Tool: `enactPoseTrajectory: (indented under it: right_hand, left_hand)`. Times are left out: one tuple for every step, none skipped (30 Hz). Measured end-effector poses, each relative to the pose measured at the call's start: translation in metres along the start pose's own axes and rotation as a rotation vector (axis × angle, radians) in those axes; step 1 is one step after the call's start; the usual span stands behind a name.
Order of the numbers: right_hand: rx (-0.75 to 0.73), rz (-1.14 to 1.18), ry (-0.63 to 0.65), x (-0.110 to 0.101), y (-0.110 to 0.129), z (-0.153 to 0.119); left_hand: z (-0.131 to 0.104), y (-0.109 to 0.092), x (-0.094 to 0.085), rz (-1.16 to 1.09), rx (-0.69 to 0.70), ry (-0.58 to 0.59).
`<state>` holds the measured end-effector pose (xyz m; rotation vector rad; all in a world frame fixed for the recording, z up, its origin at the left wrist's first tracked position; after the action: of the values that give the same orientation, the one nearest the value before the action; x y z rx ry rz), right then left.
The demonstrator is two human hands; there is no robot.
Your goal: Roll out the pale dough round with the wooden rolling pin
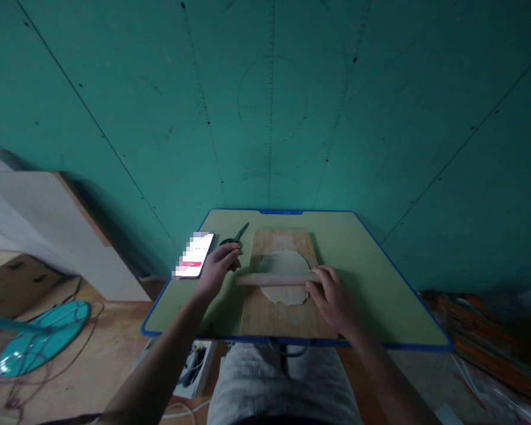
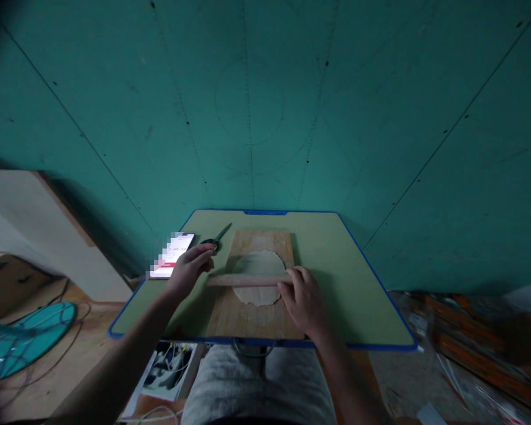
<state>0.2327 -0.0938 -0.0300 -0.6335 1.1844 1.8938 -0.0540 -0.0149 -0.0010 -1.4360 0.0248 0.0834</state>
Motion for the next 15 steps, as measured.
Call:
enactPoseTrajectory:
  right_hand:
    - [0.005, 0.004, 0.004, 0.000, 0.000, 0.000]
    - [0.008, 0.008, 0.009, 0.000, 0.000, 0.000]
    - [0.009, 0.013, 0.013, -0.001, -0.001, 0.000]
    - [0.008, 0.018, 0.016, -0.001, 0.000, 0.000]
    - [0.006, 0.023, 0.016, -0.001, 0.000, 0.000]
    - [0.004, 0.028, 0.016, -0.002, 0.000, 0.000]
    - [0.002, 0.033, 0.012, -0.002, 0.000, 0.000]
    - [0.001, 0.037, 0.007, -0.002, 0.000, 0.000]
    - [0.001, 0.040, 0.001, -0.002, 0.000, 0.000]
    - [0.002, 0.041, -0.005, -0.002, 0.000, 0.001]
    - [0.002, 0.042, -0.010, -0.002, -0.001, 0.001]
    - [0.001, 0.043, -0.012, -0.002, -0.001, 0.001]
    - [-0.001, 0.046, -0.014, -0.002, -0.001, 0.001]
    - [-0.002, 0.049, -0.013, -0.002, -0.002, 0.000]
    - [-0.001, 0.053, -0.013, -0.002, -0.002, 0.000]
  left_hand:
    - [-0.002, 0.001, 0.000, -0.037, -0.017, -0.010]
    - [-0.004, 0.001, -0.001, -0.069, -0.030, -0.021]
    - [-0.006, 0.001, -0.002, -0.095, -0.039, -0.032]
    - [-0.008, 0.000, -0.003, -0.118, -0.044, -0.043]
    - [-0.011, -0.001, -0.005, -0.137, -0.046, -0.053]
    - [-0.013, -0.003, -0.007, -0.155, -0.045, -0.062]
    - [-0.017, -0.005, -0.010, -0.170, -0.043, -0.071]
    - [-0.020, -0.007, -0.014, -0.186, -0.041, -0.081]
    - [-0.024, -0.008, -0.019, -0.204, -0.038, -0.098]
    - [-0.028, -0.010, -0.025, -0.220, -0.034, -0.118]
    - [-0.032, -0.011, -0.032, -0.230, -0.030, -0.144]
    - [-0.036, -0.012, -0.039, -0.230, -0.025, -0.173]
    - [-0.040, -0.013, -0.047, -0.220, -0.018, -0.201]
    - [-0.044, -0.014, -0.055, -0.205, -0.007, -0.228]
    - [-0.048, -0.015, -0.062, -0.188, 0.006, -0.252]
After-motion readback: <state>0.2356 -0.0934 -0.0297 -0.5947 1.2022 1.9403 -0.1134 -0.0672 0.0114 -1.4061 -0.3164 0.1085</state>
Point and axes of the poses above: each hand's wrist, its own z-axis towards the middle knuckle, its own x-axis out of the palm, y = z × x, the point moved 5 cm from there along z, towards the middle knuckle, and after that the axes turned 2 degrees about x, right-handed, at the moved point
